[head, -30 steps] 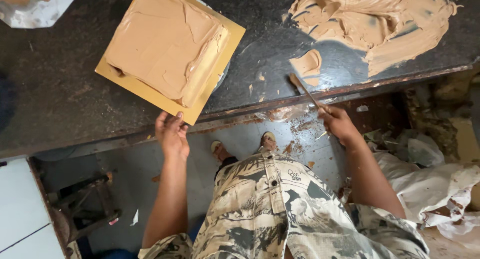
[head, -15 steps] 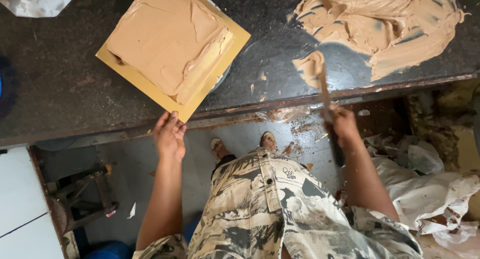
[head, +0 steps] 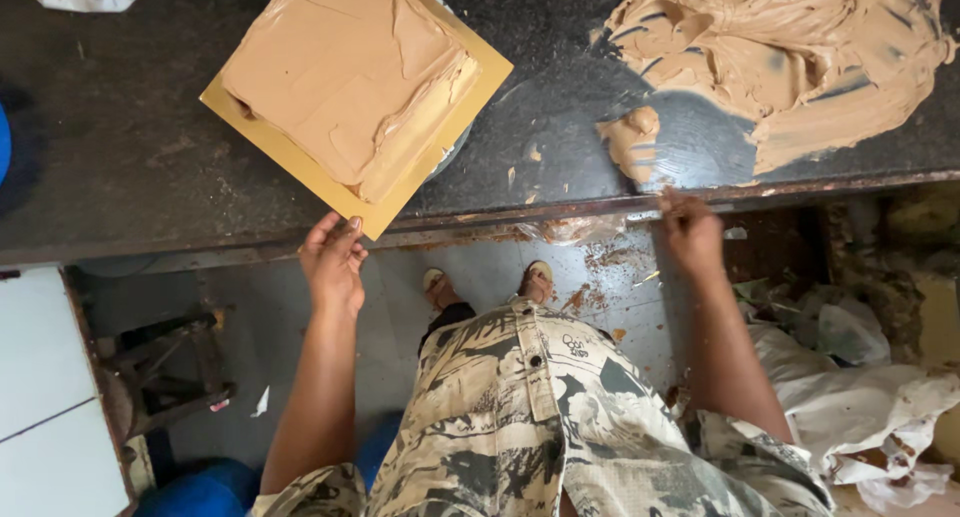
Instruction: The person applies frosting to the top and sides of a square cake using a spatula.
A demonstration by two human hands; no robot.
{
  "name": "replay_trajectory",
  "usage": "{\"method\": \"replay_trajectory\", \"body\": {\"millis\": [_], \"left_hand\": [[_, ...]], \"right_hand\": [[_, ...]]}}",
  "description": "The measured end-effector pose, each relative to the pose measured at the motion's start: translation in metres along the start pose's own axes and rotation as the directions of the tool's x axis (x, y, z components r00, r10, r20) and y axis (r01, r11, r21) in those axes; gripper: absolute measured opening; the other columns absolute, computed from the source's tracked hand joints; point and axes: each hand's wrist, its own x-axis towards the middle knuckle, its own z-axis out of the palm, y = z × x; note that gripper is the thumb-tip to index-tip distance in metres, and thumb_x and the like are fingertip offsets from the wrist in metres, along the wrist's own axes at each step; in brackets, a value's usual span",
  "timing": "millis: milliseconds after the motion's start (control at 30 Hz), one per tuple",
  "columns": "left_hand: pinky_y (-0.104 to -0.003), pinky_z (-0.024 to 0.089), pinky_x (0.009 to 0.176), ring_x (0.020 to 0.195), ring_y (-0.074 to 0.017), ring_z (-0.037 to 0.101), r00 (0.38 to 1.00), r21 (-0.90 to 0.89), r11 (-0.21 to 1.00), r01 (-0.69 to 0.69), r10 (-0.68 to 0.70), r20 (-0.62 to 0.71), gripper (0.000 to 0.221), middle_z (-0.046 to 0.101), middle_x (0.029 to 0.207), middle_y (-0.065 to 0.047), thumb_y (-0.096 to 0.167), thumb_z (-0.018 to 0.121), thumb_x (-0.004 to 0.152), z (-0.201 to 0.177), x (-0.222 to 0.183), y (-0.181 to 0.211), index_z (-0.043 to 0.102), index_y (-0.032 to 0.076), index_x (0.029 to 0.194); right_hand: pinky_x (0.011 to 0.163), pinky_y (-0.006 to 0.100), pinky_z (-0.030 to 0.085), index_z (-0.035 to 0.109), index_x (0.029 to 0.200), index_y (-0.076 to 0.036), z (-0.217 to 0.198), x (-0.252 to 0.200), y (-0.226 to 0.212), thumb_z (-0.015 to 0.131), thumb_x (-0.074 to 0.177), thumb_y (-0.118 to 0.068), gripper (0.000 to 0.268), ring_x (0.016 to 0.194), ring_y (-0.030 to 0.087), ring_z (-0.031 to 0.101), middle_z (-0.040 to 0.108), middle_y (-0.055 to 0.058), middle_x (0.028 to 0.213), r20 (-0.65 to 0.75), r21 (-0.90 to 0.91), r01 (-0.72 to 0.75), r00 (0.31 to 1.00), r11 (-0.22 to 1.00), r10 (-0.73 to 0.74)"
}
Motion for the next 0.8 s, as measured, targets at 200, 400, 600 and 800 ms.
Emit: {"method": "replay_trajectory", "body": {"millis": [200, 400, 600, 800], "left_hand": [[-0.021, 0.05, 0.06, 0.072, -0.0059, 0.064, 1.0, 0.043, 0.999, -0.012, 0.013, -0.024, 0.043, 0.071, 0.092, -0.002, 0.006, 0.081, 0.086, 0.005, -0.005, 0.0, 0.061, 0.003, 0.124], [-0.022, 0.05, 0.057, 0.067, -0.0077, 0.06, 0.997, 0.119, 0.992, -0.038, 0.046, -0.066, 0.044, 0.067, 0.086, -0.002, 0.008, 0.084, 0.084, 0.018, -0.01, -0.006, 0.062, 0.005, 0.123], [-0.022, 0.052, 0.059, 0.069, -0.0081, 0.063, 0.99, 0.158, 0.979, -0.13, 0.138, -0.037, 0.036, 0.069, 0.088, -0.002, 0.005, 0.08, 0.086, 0.023, -0.013, -0.023, 0.065, 0.003, 0.119], [-0.022, 0.053, 0.059, 0.071, -0.0071, 0.063, 0.987, 0.093, 0.983, -0.157, 0.155, 0.034, 0.038, 0.07, 0.092, -0.004, 0.006, 0.076, 0.092, 0.007, 0.015, -0.013, 0.061, 0.006, 0.127]], "right_hand": [[0.062, 0.032, 0.06, 0.071, 0.129, 0.003, -0.015, 0.028, 0.012, 0.066, 0.1, -0.009, 0.032, 0.076, 0.024, 0.066, 0.062, 0.026, 0.109, -0.22, -0.035, 0.318, 0.922, 0.947, -0.318], [0.048, 0.032, 0.053, 0.055, 0.118, -0.003, 0.003, 0.013, -0.022, 0.048, 0.102, -0.012, 0.02, 0.059, 0.023, 0.065, 0.067, 0.015, 0.09, 0.466, 0.655, -0.537, 0.841, 0.531, 0.276], [0.044, 0.032, 0.049, 0.059, 0.118, -0.004, 0.004, 0.008, -0.044, 0.053, 0.106, -0.018, 0.019, 0.051, 0.019, 0.06, 0.066, 0.01, 0.076, 0.655, 0.681, -0.535, 0.751, 0.499, -0.089], [0.061, 0.034, 0.055, 0.063, 0.13, 0.0, -0.018, 0.014, -0.201, 0.052, 0.104, -0.014, 0.031, 0.069, 0.019, 0.065, 0.073, 0.013, 0.091, 0.602, 0.506, -0.067, 0.741, 0.86, -0.297]]}}
